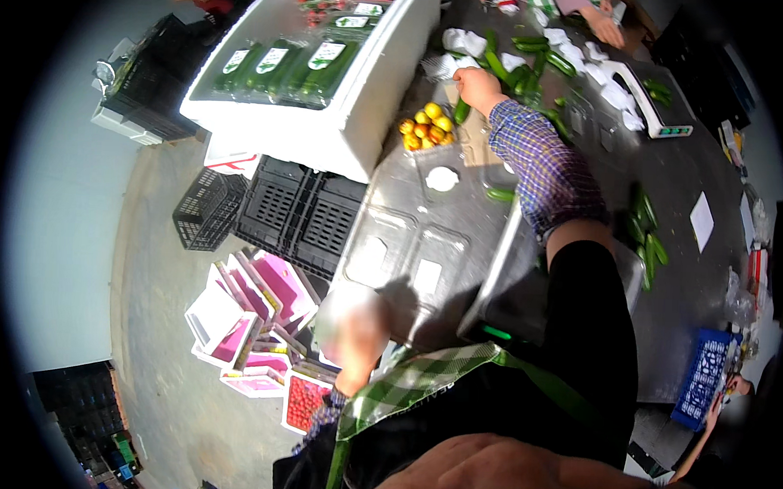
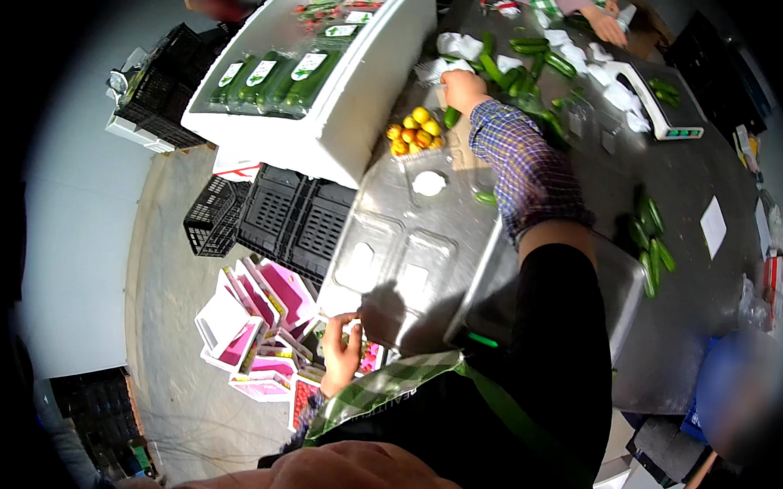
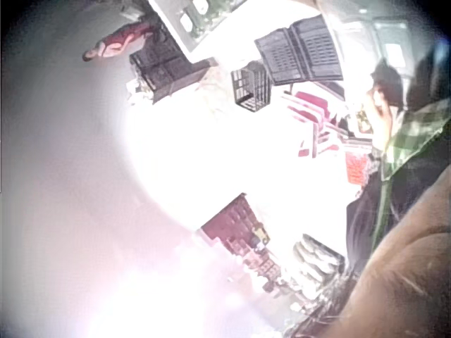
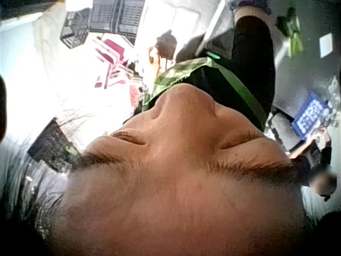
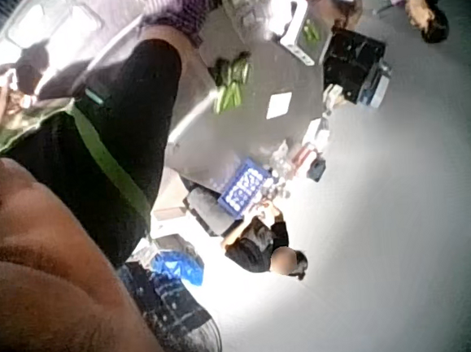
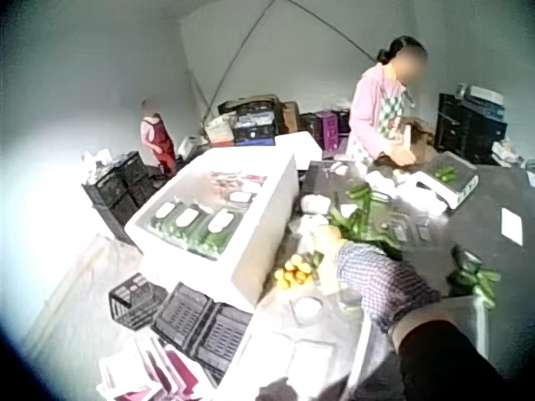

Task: The person places cucumbers into clear plastic containers on a digital scale, then covers them with mesh lids. They repeat this process multiple times, moving the filled containers aside and preparing new ones. Other produce like yellow fruits and red berries are visible nearby.

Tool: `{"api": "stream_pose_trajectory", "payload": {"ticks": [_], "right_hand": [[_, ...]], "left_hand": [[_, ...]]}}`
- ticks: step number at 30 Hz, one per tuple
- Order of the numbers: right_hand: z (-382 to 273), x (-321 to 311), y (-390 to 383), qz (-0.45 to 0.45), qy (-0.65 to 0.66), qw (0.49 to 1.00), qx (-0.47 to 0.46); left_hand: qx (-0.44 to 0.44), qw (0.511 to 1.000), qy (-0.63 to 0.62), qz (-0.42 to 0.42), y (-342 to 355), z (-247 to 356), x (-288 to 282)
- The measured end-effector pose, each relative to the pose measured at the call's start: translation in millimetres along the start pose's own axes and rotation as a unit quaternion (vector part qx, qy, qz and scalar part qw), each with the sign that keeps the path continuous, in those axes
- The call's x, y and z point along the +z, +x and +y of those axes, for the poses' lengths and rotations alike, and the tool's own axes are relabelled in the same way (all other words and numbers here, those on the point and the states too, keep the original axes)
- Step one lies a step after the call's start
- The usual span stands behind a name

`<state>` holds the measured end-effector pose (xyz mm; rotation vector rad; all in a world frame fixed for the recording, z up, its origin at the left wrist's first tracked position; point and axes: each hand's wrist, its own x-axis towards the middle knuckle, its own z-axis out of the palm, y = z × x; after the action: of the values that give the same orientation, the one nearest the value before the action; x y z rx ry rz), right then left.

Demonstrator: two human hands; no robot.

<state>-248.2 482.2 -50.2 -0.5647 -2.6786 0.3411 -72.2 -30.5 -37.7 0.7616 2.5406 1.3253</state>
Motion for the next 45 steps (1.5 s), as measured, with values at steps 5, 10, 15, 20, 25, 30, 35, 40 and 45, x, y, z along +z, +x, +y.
{"api": "stream_pose_trajectory", "payload": {"ticks": [5,10,15,20,25,30,35,40,45], "right_hand": [[-4,57,53,0.022,-0.203,0.979,-0.017],[14,65,71,0.107,-0.203,0.972,-0.043],[-57,-17,18,0.12,0.197,0.968,-0.097],[-131,-122,-121,0.051,0.357,0.911,-0.2],[-164,-170,-234,-0.028,0.397,0.891,-0.218],[-173,-181,-288,-0.126,0.369,0.879,-0.274],[-175,-191,-297,-0.367,0.693,0.613,-0.099],[-176,-163,-339,-0.526,0.536,0.658,-0.055],[-178,-161,-346,-0.63,0.387,0.646,-0.19]], "left_hand": [[-0.025,0.998,0.037,0.047,-11,-86,-10],[-0.079,0.995,-0.048,0.046,5,-100,-21],[-0.073,0.97,-0.224,0.069,47,-42,-29],[-0.054,0.918,-0.393,0.018,93,12,-17],[0.057,0.912,-0.406,-0.023,92,90,12],[0.042,0.885,-0.457,-0.083,43,95,37],[0.028,0.96,-0.259,-0.106,-1,103,14],[0.019,0.969,-0.158,-0.19,-44,99,-4],[-0.015,0.923,-0.162,-0.348,-63,91,-17]]}}
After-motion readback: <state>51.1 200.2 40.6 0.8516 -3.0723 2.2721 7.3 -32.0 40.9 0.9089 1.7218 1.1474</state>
